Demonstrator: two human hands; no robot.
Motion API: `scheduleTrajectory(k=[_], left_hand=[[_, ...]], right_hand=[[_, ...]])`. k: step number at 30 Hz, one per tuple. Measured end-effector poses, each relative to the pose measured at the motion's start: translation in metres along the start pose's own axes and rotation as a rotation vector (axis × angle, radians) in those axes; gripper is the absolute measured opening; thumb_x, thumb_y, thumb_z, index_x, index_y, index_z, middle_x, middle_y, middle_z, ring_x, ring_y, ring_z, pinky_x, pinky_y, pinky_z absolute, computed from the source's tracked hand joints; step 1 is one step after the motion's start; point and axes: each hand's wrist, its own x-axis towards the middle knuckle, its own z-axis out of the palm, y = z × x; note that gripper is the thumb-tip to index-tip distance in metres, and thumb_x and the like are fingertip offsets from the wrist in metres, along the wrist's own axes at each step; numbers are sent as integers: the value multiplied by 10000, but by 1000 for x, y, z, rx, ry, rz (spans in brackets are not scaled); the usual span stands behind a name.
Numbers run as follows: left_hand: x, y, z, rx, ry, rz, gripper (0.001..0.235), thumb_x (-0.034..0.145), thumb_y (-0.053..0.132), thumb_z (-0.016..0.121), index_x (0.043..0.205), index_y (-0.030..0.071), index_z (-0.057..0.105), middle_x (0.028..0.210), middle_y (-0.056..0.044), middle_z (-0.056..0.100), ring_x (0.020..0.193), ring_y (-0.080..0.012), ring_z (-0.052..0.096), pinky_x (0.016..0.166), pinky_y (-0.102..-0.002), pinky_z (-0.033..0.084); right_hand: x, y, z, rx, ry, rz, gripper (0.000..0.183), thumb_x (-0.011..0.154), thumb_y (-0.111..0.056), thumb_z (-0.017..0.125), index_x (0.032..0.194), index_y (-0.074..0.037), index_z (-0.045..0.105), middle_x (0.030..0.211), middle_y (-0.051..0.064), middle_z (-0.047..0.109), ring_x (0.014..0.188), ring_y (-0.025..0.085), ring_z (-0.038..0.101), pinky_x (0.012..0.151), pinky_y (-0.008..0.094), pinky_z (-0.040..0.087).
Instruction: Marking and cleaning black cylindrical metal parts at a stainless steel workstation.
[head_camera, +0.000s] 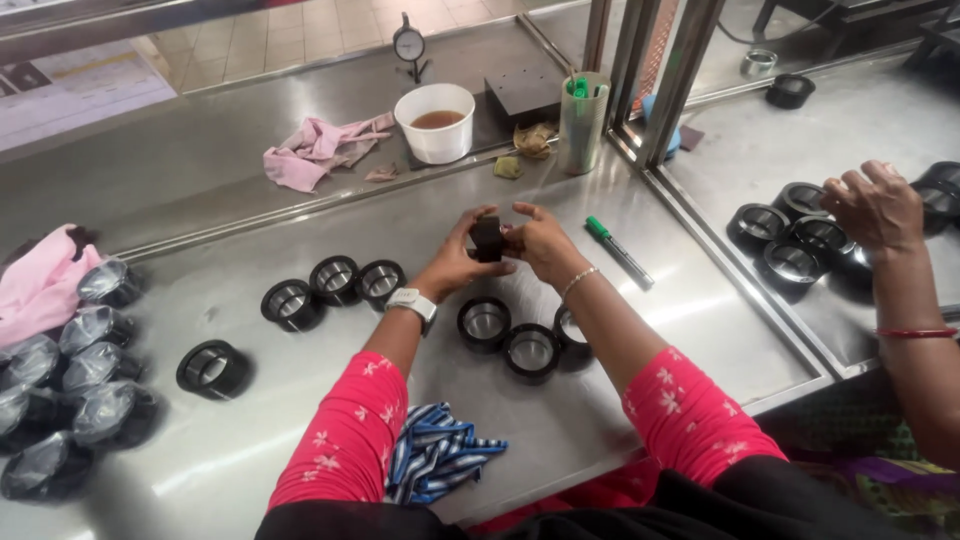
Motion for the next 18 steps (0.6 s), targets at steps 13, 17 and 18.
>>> scheduleTrajectory(k=[13, 17, 18], left_hand=[[6, 20, -23, -289, 180, -579, 874, 663, 668, 824, 1259, 64, 615, 1069, -92, 705, 933, -215, 709, 723, -412, 632], [0, -25, -45, 677, 201, -265, 819, 715, 604, 901, 1310, 147, 574, 1194, -186, 623, 1088, -366, 631, 961, -483, 531], [-4, -13, -50, 677, 207, -262, 819, 715, 604, 901, 1310, 147, 574, 1194, -186, 623, 1088, -366, 631, 961, -483, 531]], right_hand=[[-40, -22, 39, -336, -67, -181, 686, 908, 60, 567, 1528, -80, 308, 1265, 238, 649, 1029, 244, 695, 886, 361, 598], [-99, -10, 39, -353, 143, -98, 626, 892, 59, 574, 1453, -54, 323, 1140, 213, 665, 944, 262, 701, 828, 353, 589], [-112, -4, 41, -356, 140, -103, 626, 892, 59, 574, 1453, -54, 323, 1140, 213, 665, 944, 262, 701, 828, 353, 589]])
